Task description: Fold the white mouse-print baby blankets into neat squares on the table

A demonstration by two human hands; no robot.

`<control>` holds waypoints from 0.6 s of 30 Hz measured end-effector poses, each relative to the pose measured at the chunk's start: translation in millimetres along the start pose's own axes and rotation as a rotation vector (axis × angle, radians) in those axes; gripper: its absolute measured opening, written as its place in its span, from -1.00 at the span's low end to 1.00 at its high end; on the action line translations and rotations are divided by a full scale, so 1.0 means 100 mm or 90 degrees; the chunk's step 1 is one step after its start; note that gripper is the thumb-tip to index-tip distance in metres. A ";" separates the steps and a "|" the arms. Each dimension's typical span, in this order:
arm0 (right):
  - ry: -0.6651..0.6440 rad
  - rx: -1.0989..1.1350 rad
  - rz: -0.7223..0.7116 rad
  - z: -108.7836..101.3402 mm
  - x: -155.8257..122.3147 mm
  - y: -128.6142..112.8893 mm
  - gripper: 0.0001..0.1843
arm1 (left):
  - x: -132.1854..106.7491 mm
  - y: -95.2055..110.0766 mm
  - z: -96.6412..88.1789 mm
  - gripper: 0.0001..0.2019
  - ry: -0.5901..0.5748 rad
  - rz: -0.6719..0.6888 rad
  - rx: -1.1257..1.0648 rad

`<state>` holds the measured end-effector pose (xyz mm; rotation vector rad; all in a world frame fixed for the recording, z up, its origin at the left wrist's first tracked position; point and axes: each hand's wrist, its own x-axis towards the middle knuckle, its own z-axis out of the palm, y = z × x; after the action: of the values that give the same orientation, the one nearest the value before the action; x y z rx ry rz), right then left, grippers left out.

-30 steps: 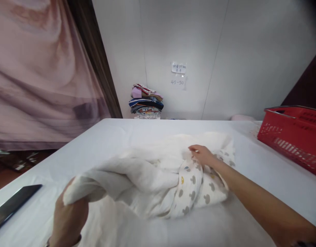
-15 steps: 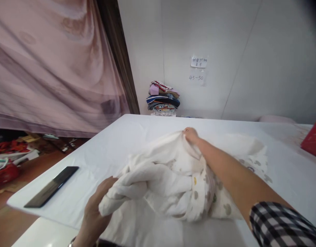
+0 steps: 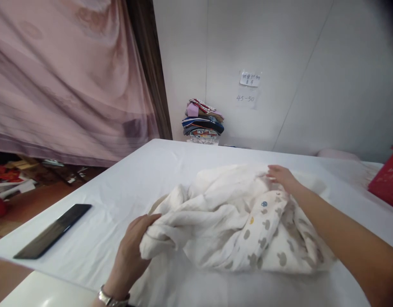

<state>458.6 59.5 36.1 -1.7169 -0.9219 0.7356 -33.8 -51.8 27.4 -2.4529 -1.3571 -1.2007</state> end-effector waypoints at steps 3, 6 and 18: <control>-0.250 -0.159 -0.075 -0.03 -0.52 0.20 -0.61 | 0.01 -0.02 0.02 -0.71 -0.025 0.041 0.022; -0.395 -0.343 -0.189 -0.16 -1.10 0.30 -0.43 | 0.00 -0.08 0.05 -0.76 0.002 0.060 0.040; -0.217 -0.569 -0.291 -1.28 -2.21 0.29 -0.66 | 0.08 -0.18 0.12 -0.64 -0.128 0.002 0.037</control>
<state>454.7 -196.1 57.9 -2.0156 -2.0174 0.3065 -38.0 -30.4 19.9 -2.5911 -1.4119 -0.9206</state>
